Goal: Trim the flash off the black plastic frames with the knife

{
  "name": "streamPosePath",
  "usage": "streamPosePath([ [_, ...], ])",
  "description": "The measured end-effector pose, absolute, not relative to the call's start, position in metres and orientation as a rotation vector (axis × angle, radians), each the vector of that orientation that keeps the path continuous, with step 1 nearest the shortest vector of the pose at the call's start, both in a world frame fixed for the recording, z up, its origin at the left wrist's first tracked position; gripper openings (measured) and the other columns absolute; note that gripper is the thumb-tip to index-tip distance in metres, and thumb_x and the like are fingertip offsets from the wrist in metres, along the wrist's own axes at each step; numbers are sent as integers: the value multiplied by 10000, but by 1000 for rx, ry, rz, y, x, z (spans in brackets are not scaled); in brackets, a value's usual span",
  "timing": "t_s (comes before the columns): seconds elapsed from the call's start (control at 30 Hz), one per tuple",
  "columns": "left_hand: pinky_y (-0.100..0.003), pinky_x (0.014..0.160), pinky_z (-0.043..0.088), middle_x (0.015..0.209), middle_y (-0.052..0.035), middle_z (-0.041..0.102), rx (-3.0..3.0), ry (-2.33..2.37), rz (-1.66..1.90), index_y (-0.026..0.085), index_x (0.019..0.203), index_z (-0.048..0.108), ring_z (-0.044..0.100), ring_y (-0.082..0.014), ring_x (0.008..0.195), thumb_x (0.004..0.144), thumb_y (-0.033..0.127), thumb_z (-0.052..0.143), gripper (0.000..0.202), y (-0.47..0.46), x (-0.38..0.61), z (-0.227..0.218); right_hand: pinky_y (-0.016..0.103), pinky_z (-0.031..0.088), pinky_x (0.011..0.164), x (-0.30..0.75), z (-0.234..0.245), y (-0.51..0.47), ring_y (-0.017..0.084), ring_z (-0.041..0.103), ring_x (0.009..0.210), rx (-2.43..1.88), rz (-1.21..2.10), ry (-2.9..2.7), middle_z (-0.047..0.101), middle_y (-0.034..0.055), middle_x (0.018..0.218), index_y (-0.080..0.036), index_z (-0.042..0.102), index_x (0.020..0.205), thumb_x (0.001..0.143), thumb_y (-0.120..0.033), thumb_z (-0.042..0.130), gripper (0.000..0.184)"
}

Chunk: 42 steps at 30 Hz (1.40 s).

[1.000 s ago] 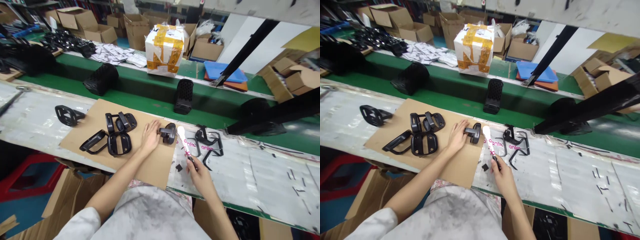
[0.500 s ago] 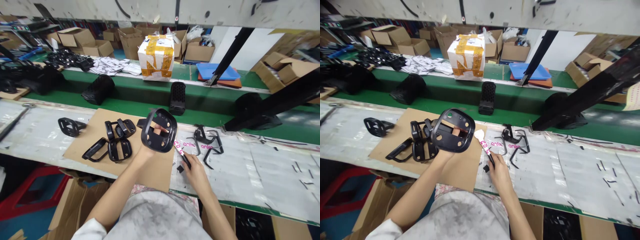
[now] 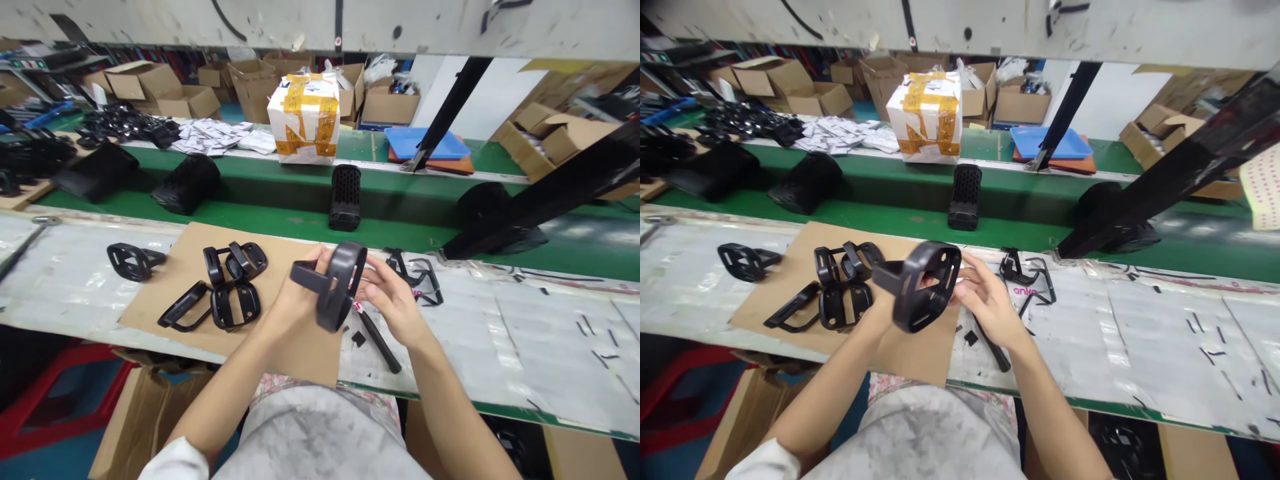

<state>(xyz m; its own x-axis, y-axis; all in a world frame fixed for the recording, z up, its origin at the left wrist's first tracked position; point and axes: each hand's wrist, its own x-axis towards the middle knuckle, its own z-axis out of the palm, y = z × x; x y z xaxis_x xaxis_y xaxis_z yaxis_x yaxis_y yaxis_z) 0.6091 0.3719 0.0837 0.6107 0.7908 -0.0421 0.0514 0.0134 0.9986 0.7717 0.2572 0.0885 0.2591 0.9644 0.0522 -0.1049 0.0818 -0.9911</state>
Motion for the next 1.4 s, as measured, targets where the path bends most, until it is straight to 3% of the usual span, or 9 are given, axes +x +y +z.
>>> streamPosePath([
  [0.1, -320, 824, 510, 816, -29, 677, 1698, 718, 633, 194, 869, 667, 640, -232, 854, 983, 522, 641, 347, 389, 613, 92, 359, 647, 803, 775, 84, 293, 252, 762, 945, -1140, 958, -998, 783, 78, 1111, -243, 727, 1225, 805, -606, 893, 579],
  [0.17, -309, 788, 492, 780, -25, 658, 1731, 671, 546, 180, 834, 659, 616, -214, 804, 953, 528, 684, 369, 403, 616, 93, 318, 631, 662, 779, 69, 312, 207, 738, 734, -1117, 996, -953, 777, 44, 896, -220, 725, 1082, 802, -640, 879, 527],
  [0.27, -286, 733, 476, 844, -33, 682, 1543, 489, 452, 161, 945, 677, 598, -169, 745, 867, 495, 815, 369, 418, 618, 80, 252, 498, 425, 785, 41, 326, 139, 584, 448, -1061, 1155, -835, 694, -4, 653, -200, 698, 961, 786, -707, 855, 559],
  [0.33, -285, 746, 485, 937, -59, 714, 1354, 366, 436, 155, 1050, 688, 625, -164, 776, 780, 425, 914, 443, 423, 621, 65, 218, 431, 387, 787, 26, 326, 109, 520, 400, -1006, 1222, -714, 638, -28, 574, -200, 670, 879, 769, -693, 872, 544],
  [0.4, -290, 741, 481, 906, -64, 715, 1175, 301, 420, 143, 1084, 697, 626, -160, 757, 740, 394, 952, 497, 425, 624, 46, 205, 405, 387, 787, 16, 324, 96, 487, 390, -972, 1275, -614, 603, -42, 532, -198, 665, 850, 759, -674, 886, 533],
  [0.53, -291, 695, 446, 667, -2, 595, 840, 288, 449, 125, 963, 702, 555, -138, 639, 759, 484, 927, 470, 423, 634, 13, 214, 373, 399, 781, 6, 322, 86, 439, 385, -950, 1352, -535, 579, -48, 516, -192, 668, 813, 740, -628, 913, 505],
  [0.8, -296, 670, 399, 620, 42, 446, 702, 301, 471, 146, 897, 675, 456, -128, 606, 795, 464, 871, 387, 421, 636, -3, 232, 402, 467, 777, -6, 324, 101, 482, 448, -981, 1385, -528, 599, -38, 572, -193, 690, 871, 762, -599, 908, 474],
  [1.0, -292, 681, 378, 602, 44, 446, 710, 315, 470, 150, 831, 645, 451, -122, 610, 714, 479, 926, 448, 421, 634, 0, 227, 421, 479, 778, -4, 323, 107, 513, 481, -990, 1363, -530, 614, -24, 592, -185, 701, 874, 719, -580, 955, 495],
  [1.4, -302, 659, 378, 631, 23, 460, 690, 338, 479, 124, 878, 691, 455, -132, 633, 664, 324, 850, 333, 419, 634, 1, 239, 411, 469, 779, -5, 323, 112, 508, 470, -1017, 1332, -539, 614, -34, 596, -195, 714, 958, 752, -596, 919, 495],
])
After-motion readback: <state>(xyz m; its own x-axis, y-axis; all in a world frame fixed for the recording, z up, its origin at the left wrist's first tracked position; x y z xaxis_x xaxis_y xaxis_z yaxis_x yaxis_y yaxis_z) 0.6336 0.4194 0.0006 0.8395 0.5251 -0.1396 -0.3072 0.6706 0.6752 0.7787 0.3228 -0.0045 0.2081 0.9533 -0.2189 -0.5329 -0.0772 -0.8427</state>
